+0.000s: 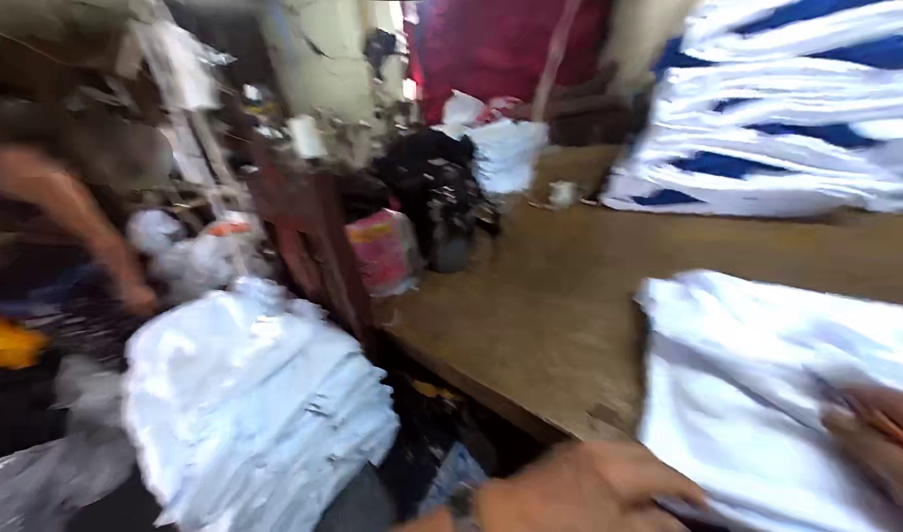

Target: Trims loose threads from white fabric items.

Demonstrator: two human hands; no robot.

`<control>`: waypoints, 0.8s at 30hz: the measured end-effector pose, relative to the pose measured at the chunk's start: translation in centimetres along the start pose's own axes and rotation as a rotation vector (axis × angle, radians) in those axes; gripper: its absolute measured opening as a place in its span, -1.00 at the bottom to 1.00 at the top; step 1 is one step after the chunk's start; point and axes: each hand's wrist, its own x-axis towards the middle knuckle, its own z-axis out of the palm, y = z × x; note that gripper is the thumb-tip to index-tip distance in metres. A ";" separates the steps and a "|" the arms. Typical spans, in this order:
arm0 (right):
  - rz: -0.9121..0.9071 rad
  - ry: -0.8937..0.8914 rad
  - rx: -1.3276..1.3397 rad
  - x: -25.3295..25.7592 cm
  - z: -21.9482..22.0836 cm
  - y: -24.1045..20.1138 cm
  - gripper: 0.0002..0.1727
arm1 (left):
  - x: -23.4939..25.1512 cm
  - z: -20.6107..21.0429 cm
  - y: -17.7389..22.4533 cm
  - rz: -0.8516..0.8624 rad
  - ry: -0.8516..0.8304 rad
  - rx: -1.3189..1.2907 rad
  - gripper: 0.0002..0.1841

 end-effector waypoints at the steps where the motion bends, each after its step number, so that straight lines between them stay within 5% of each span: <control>1: 0.054 0.146 0.028 -0.4 -0.5 2.2 -0.62 | 0.1 -0.4 0.1 -0.029 -0.046 -0.005 -0.80; 4: -0.012 0.312 0.186 -2.7 -2.8 2.4 -0.73 | 0.0 -0.7 -2.1 -0.039 -0.123 0.071 -0.83; 10: -0.322 0.112 -0.031 -8.0 -1.3 2.3 -0.74 | 2.0 0.3 -2.5 0.080 0.082 0.020 -0.81; 12: -0.315 0.143 -0.163 -8.5 -0.2 2.9 -0.72 | 2.9 1.2 -2.8 0.118 0.069 0.117 -0.69; 15: -0.317 0.190 -0.343 -8.2 0.7 3.1 -0.79 | 3.8 2.0 -3.6 0.180 0.042 0.178 -0.85; 24: -0.338 0.068 -0.263 -8.5 -0.1 2.4 -0.83 | 2.4 2.8 -3.5 0.212 -0.008 0.181 -0.77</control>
